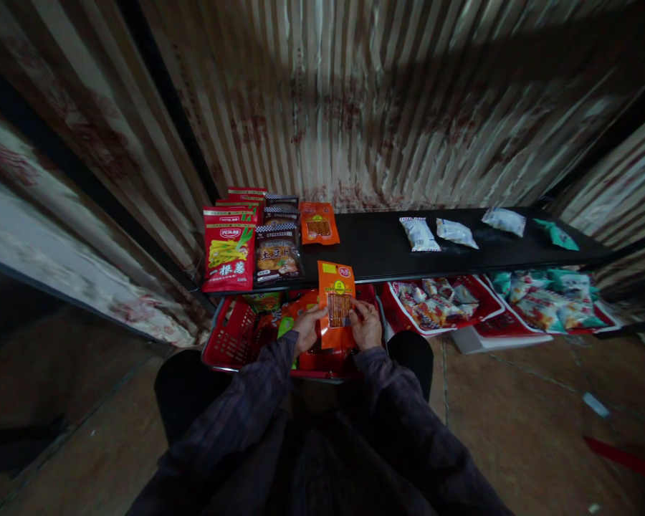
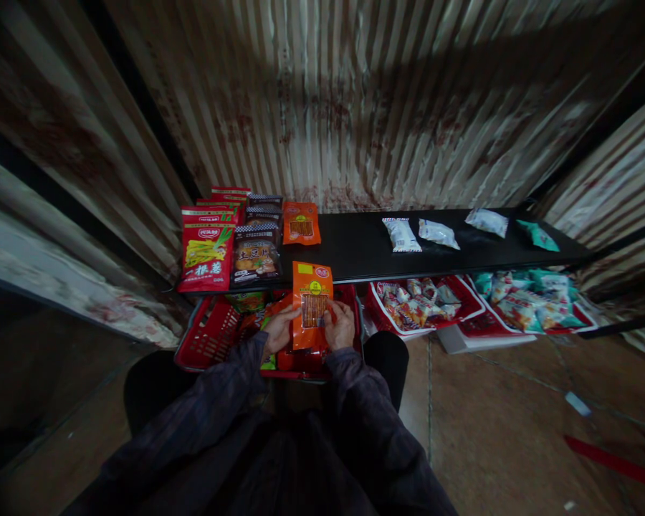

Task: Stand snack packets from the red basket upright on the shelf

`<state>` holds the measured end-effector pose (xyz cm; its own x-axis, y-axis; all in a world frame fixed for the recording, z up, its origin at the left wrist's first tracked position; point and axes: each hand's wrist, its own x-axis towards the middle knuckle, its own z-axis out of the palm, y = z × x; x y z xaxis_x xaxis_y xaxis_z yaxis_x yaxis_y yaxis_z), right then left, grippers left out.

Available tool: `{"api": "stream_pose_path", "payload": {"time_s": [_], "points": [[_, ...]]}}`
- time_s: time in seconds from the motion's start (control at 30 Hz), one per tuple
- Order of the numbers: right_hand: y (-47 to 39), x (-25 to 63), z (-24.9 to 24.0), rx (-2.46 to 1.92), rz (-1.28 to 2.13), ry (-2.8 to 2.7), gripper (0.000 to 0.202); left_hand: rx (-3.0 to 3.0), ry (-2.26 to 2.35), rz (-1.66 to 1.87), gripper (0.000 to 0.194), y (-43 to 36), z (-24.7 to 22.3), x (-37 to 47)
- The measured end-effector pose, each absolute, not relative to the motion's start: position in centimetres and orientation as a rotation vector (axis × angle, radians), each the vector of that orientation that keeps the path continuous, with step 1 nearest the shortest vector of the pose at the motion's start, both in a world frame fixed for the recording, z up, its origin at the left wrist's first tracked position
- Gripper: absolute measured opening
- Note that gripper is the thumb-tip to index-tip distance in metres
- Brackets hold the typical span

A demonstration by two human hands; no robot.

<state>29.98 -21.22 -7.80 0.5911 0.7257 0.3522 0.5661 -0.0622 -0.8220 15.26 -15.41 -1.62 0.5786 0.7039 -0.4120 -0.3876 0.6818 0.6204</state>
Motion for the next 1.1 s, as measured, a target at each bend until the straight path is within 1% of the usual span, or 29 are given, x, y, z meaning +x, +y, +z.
{"api": "stream_pose_path", "payload": {"time_s": [0.27, 0.4, 0.67, 0.9, 1.0, 1.1], "points": [[-21.6, 29.2, -7.5, -1.707, 0.275, -1.023, 0.045, 0.593, 0.678, 0.621, 0.024, -15.5, -2.1, 15.3], [-21.7, 28.8, -6.8, -1.669, 0.326, -1.022, 0.053, 0.629, 0.69, 0.583, 0.03, -15.6, -1.7, 15.1], [-22.7, 27.9, -5.6, -1.556, 0.584, -1.003, 0.065, 0.686, 0.623, 0.574, 0.039, -15.8, -2.0, 15.2], [-22.8, 27.6, -5.2, -1.512, 0.664, -1.041, 0.078, 0.784, 0.624, 0.57, 0.034, -15.8, -2.2, 15.1], [-22.9, 27.6, -5.4, -1.502, 0.667, -1.006, 0.077, 0.809, 0.607, 0.561, 0.033, -15.9, -2.2, 15.1], [-22.9, 27.8, -5.8, -1.477, 0.687, -0.934, 0.07, 0.8, 0.578, 0.57, 0.029, -15.8, -2.6, 15.1]]}}
